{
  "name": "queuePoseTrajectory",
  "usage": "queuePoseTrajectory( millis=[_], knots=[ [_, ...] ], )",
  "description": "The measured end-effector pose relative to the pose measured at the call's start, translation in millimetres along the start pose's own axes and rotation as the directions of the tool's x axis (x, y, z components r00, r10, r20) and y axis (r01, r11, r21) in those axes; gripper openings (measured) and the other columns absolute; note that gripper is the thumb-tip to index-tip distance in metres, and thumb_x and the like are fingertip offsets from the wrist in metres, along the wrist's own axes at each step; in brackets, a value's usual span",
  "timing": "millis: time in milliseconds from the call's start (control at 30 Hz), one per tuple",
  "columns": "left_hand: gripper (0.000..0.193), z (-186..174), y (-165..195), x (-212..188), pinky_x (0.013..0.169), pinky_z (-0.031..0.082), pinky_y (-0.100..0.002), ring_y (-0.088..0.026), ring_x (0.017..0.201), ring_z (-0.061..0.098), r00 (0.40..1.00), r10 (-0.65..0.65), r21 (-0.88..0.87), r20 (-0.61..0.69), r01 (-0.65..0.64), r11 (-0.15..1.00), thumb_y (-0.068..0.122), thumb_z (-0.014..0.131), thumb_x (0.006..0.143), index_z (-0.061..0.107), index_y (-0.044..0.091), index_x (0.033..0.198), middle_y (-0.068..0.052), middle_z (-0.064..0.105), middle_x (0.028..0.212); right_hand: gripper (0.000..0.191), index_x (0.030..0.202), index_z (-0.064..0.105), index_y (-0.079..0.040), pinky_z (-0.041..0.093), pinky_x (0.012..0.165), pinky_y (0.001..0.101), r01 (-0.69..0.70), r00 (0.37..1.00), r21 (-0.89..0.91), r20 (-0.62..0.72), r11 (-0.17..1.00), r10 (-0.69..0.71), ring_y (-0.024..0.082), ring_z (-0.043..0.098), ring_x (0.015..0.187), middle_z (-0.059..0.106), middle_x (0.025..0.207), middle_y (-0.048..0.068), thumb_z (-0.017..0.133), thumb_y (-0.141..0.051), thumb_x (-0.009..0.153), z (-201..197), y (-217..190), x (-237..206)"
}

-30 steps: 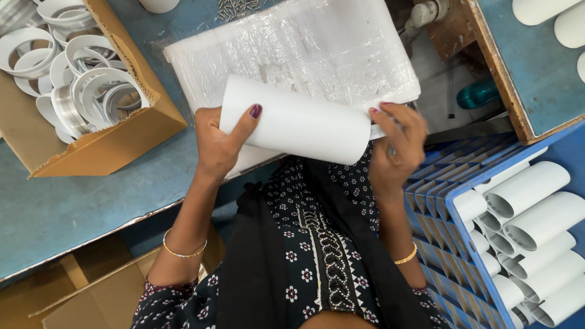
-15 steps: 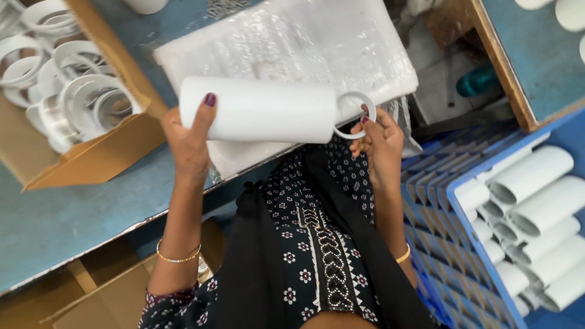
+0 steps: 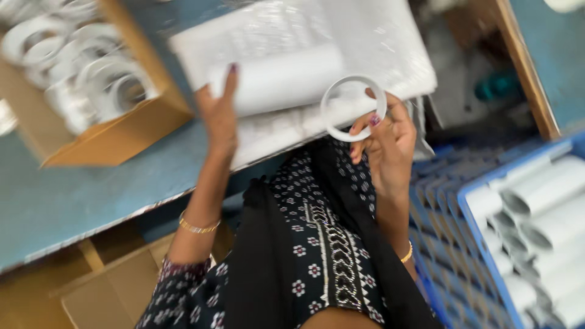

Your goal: The person assembles white cylindrical light fixtures by attaching end caps and securing them with a cordless drill. They repeatedly pick up cylinders, fit end caps, and use the drill to fasten screws before placing finished units into a blue crate.

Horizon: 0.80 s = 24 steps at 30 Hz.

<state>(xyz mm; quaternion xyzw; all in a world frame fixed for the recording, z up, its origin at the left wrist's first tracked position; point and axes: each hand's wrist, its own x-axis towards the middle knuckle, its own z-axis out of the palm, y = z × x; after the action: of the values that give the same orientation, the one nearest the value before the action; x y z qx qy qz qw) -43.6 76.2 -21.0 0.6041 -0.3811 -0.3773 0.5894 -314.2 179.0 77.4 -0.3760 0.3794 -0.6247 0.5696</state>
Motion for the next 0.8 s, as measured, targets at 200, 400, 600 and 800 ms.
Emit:
queuePoseTrajectory(
  millis=[200, 400, 600, 800],
  knots=[
    [0.046, 8.6, -34.9, 12.3, 0.088, 0.050, -0.031, -0.016, 0.101, 0.060, 0.990, 0.124, 0.228, 0.059, -0.135, 0.964, 0.039, 0.075, 0.098, 0.064, -0.003, 0.115, -0.011, 0.063, 0.110, 0.046, 0.146, 0.045, 0.006, 0.054, 0.051, 0.0274, -0.077, 0.851, -0.161, 0.503, 0.984, 0.149, 0.017, 0.067, 0.061, 0.070, 0.091, 0.016, 0.061, -0.010, 0.106, 104.8, 19.4, 37.9],
    [0.050, 12.6, -37.2, 8.9, 0.088, 0.052, -0.031, -0.019, 0.104, 0.059, 0.926, 0.356, 0.162, 0.125, -0.373, 0.914, 0.039, 0.070, 0.102, 0.060, -0.006, 0.123, -0.017, 0.062, 0.115, 0.042, 0.143, 0.043, 0.002, 0.061, 0.054, 0.0316, -0.050, 0.796, -0.092, 0.598, 0.994, 0.096, 0.022, 0.072, 0.066, 0.072, 0.094, 0.019, 0.059, -0.007, 0.105, 212.9, 84.4, 94.7],
    [0.079, 5.1, -7.4, -1.5, 0.089, 0.051, -0.039, -0.032, 0.102, 0.061, 0.983, -0.058, -0.045, 0.176, 0.067, 0.997, 0.057, 0.072, 0.085, 0.065, -0.013, 0.120, -0.029, 0.066, 0.115, 0.048, 0.146, 0.029, -0.002, 0.068, 0.082, 0.0321, 0.088, 0.737, -0.083, 0.676, 0.993, -0.009, 0.023, 0.080, 0.094, 0.067, 0.117, 0.026, 0.056, -0.009, 0.106, 245.1, 133.0, 108.6],
    [0.070, 5.9, -24.3, 7.8, 0.101, 0.044, -0.034, -0.027, 0.117, 0.056, 0.979, 0.006, 0.012, 0.206, -0.009, 1.000, 0.049, 0.063, 0.098, 0.057, -0.011, 0.134, -0.020, 0.061, 0.129, 0.061, 0.154, 0.028, 0.002, 0.060, 0.096, 0.0359, 0.670, 0.569, -0.327, 0.803, 0.666, -0.177, 0.031, 0.074, 0.110, 0.042, 0.154, 0.031, 0.061, -0.009, 0.104, 235.0, 125.3, 107.9]
  ],
)
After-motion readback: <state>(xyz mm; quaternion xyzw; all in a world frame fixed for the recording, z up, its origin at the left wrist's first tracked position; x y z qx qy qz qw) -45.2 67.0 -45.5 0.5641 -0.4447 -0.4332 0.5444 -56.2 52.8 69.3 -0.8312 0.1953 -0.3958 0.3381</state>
